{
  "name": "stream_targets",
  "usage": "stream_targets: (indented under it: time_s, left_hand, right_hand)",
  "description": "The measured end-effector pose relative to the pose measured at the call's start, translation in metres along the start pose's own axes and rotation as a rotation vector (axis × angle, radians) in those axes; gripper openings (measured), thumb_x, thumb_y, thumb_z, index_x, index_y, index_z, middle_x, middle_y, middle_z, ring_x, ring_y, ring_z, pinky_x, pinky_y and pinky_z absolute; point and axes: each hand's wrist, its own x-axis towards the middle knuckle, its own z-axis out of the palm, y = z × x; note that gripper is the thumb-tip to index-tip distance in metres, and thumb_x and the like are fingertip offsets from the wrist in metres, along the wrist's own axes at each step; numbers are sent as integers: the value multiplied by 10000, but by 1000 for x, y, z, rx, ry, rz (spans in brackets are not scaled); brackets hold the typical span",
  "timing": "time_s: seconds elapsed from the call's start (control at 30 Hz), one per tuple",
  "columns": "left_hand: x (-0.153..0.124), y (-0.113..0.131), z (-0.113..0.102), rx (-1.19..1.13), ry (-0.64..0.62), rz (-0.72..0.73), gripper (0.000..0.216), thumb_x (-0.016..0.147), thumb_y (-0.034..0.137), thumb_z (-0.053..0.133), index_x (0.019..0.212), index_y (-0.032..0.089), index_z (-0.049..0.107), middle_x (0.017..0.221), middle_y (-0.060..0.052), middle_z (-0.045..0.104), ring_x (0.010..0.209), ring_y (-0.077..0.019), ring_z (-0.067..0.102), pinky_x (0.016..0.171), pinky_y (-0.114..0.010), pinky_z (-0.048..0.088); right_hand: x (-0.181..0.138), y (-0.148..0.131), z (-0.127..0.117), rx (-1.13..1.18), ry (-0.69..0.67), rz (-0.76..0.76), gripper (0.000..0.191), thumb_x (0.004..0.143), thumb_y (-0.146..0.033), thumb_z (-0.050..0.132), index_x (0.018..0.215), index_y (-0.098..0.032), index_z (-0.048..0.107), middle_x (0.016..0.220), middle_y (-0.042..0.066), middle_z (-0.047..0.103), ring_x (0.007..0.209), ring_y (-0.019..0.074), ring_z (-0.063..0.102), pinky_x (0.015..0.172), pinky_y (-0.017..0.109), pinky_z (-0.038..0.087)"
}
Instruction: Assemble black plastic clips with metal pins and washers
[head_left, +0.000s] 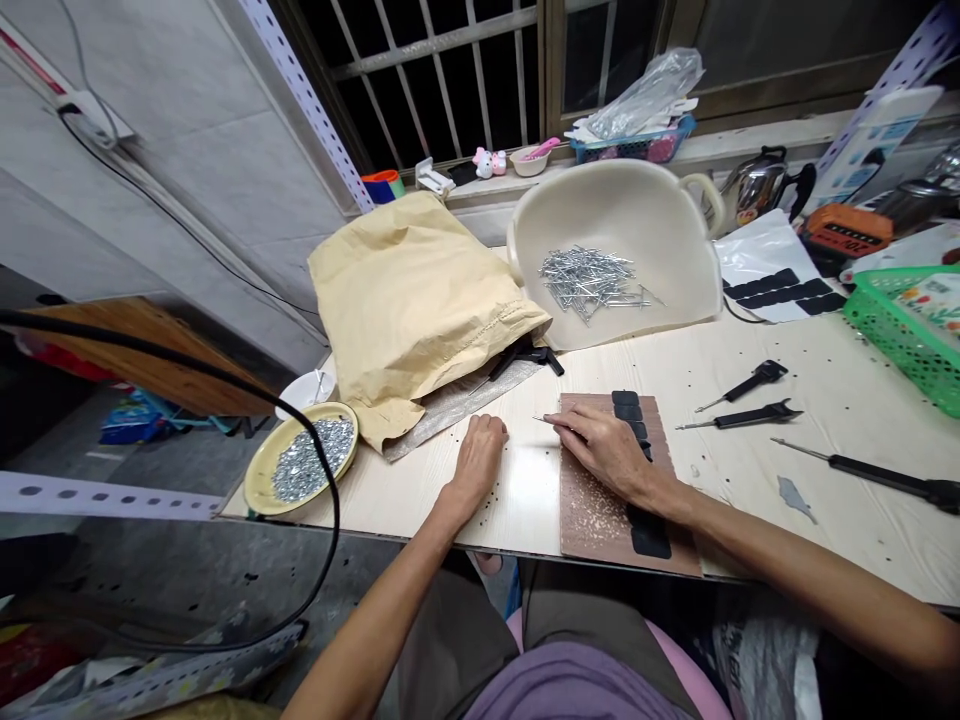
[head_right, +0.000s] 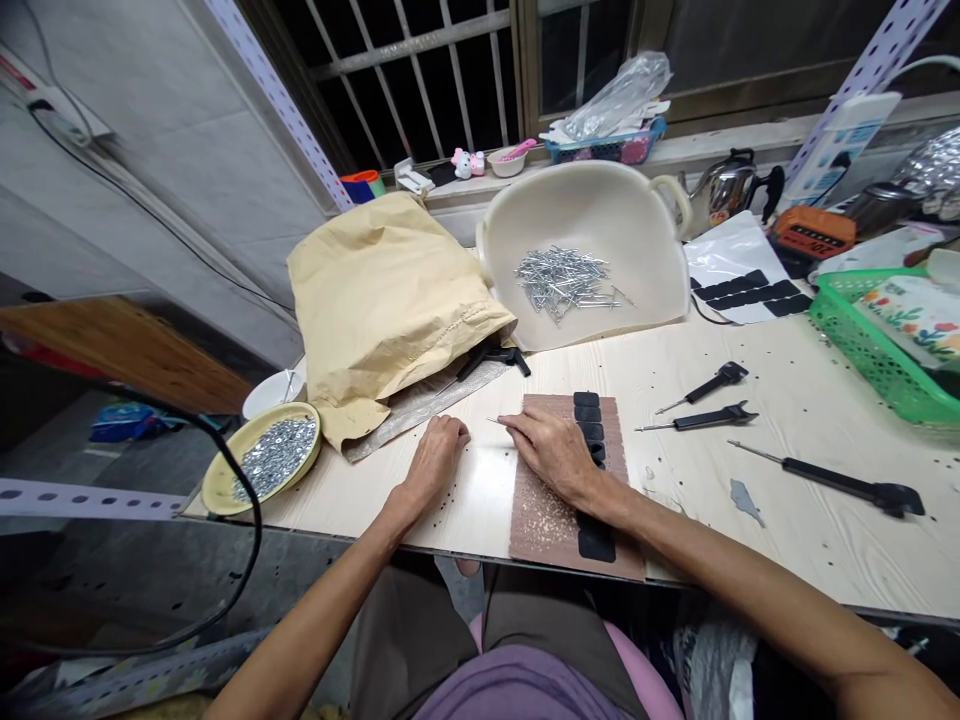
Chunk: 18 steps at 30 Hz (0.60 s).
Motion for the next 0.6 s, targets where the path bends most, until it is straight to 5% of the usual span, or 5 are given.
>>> stream_targets:
  time_s: [0.17, 0.27, 0.6]
  left_hand:
    - [-1, 22, -4, -792, 65, -335, 193, 808, 336, 560, 797, 146, 595, 761, -40, 629, 619, -128, 540, 592, -272, 439]
    - [-2, 39, -4, -1139, 116, -417, 274, 754, 383, 632, 836, 123, 610, 749, -33, 633, 607, -98, 549, 592, -238, 448]
    - [-4, 54, -6, -1356, 142, -493, 267, 639, 310, 753, 767, 112, 627, 666, -1, 613, 576, -73, 555, 610, -220, 466]
  right_hand:
    - [-1, -9, -2, -7, -42, -30, 307, 932, -232, 426, 1194, -244, 584, 895, 44, 603, 767, 144, 573, 635, 243, 441]
    - [-1, -13, -1, -74, -54, -34, 318, 928, -234, 430, 1212, -268, 570, 862, 32, 590, 727, 136, 557, 573, 226, 392]
    - [-6, -20, -8, -160, -50, 12, 285, 939, -267, 415, 1162, -262, 593, 844, 28, 592, 711, 133, 551, 541, 226, 334]
